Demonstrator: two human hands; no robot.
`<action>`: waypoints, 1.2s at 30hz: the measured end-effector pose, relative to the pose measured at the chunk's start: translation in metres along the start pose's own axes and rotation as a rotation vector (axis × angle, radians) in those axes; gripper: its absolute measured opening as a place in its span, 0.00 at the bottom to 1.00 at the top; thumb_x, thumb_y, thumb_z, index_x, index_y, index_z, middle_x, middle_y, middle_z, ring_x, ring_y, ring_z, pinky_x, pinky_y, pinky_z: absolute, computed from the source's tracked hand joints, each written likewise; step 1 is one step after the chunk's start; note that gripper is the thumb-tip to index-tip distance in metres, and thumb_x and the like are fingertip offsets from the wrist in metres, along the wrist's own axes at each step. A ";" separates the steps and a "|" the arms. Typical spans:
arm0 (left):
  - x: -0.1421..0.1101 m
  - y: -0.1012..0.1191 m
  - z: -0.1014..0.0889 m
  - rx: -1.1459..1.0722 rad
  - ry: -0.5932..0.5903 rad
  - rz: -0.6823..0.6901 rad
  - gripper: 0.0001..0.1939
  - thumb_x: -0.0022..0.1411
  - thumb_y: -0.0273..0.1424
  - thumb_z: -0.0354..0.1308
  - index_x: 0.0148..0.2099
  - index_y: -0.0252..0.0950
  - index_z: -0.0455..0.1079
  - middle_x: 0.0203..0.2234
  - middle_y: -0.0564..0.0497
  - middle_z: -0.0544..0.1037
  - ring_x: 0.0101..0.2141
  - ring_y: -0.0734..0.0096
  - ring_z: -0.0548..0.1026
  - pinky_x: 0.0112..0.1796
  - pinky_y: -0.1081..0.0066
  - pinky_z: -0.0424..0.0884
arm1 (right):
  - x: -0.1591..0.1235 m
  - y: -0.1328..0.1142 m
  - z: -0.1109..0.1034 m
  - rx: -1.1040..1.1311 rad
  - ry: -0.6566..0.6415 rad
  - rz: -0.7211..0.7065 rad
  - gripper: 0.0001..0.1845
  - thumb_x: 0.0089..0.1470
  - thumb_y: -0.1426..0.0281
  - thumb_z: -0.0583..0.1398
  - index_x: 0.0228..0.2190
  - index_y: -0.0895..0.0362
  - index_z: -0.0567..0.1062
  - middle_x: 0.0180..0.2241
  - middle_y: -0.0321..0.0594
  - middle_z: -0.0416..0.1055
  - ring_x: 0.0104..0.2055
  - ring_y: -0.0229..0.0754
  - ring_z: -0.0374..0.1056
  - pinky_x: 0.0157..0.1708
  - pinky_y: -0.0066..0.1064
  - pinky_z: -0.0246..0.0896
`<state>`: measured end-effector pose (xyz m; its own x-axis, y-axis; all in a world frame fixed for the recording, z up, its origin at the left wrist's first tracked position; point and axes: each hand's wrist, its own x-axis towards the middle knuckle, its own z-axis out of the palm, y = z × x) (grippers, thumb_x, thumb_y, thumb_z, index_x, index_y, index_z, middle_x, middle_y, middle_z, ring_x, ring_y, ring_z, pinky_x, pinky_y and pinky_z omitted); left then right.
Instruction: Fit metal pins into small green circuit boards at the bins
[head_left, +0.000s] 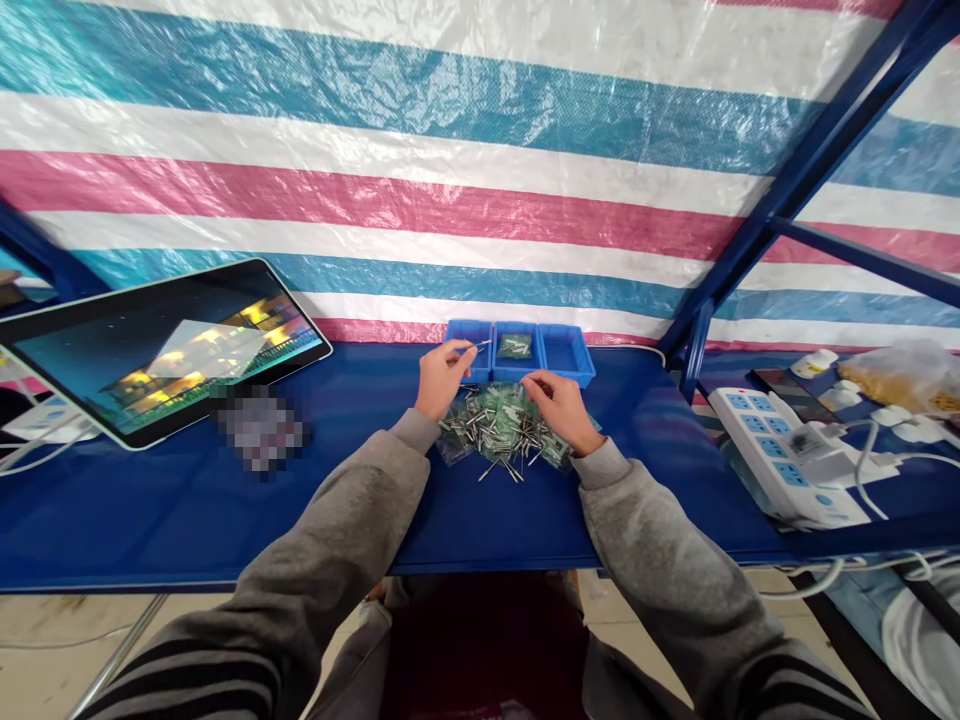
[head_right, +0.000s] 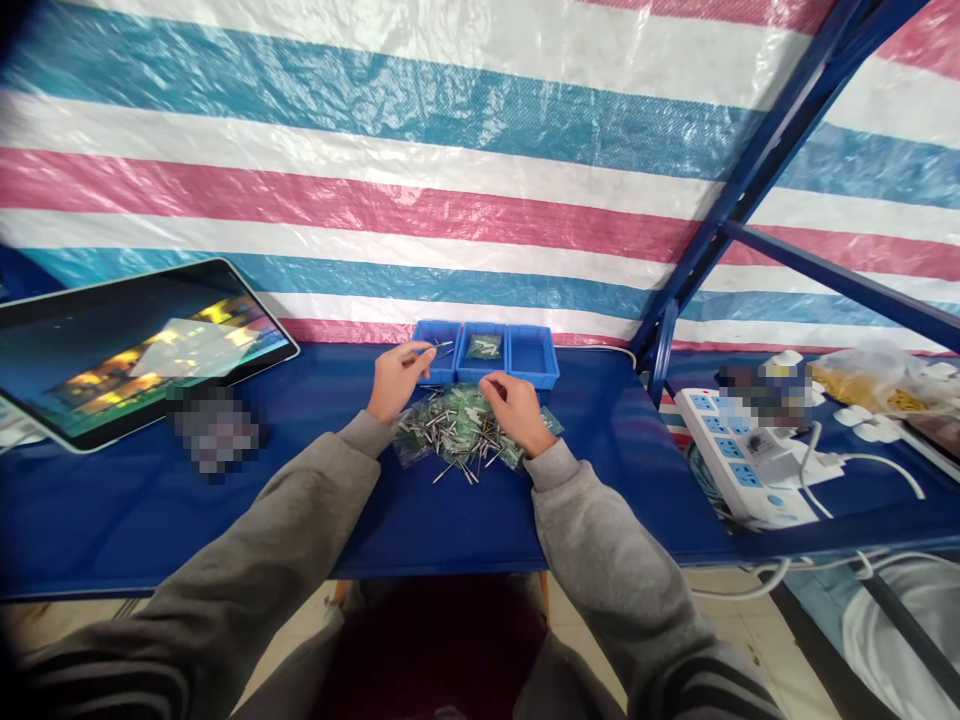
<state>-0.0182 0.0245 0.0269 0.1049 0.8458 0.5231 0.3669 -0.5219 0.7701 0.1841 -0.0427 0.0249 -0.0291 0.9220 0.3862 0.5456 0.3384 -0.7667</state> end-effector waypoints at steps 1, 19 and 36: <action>0.001 -0.001 -0.001 0.033 -0.016 -0.002 0.15 0.64 0.40 0.57 0.43 0.34 0.74 0.14 0.57 0.70 0.18 0.72 0.68 0.26 0.71 0.66 | 0.001 0.002 -0.001 -0.029 0.008 -0.006 0.17 0.59 0.59 0.54 0.29 0.56 0.76 0.24 0.38 0.72 0.25 0.41 0.66 0.29 0.32 0.59; -0.093 0.011 -0.021 0.674 -0.821 0.298 0.51 0.55 0.66 0.45 0.72 0.48 0.37 0.70 0.47 0.38 0.67 0.39 0.37 0.62 0.38 0.37 | -0.074 0.045 -0.017 -0.702 -0.439 -0.167 0.59 0.45 0.33 0.52 0.68 0.45 0.37 0.71 0.46 0.28 0.70 0.66 0.30 0.62 0.65 0.35; -0.078 -0.001 -0.010 0.705 -0.730 0.197 0.44 0.60 0.63 0.42 0.71 0.48 0.44 0.69 0.46 0.47 0.67 0.45 0.47 0.61 0.45 0.48 | -0.051 0.041 -0.001 -0.732 -0.399 -0.071 0.47 0.54 0.37 0.48 0.67 0.49 0.51 0.69 0.48 0.42 0.70 0.60 0.39 0.64 0.59 0.40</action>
<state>-0.0362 -0.0420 -0.0110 0.6704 0.7369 0.0866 0.7164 -0.6733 0.1828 0.2090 -0.0765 -0.0254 -0.3034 0.9471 0.1045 0.9334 0.3175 -0.1674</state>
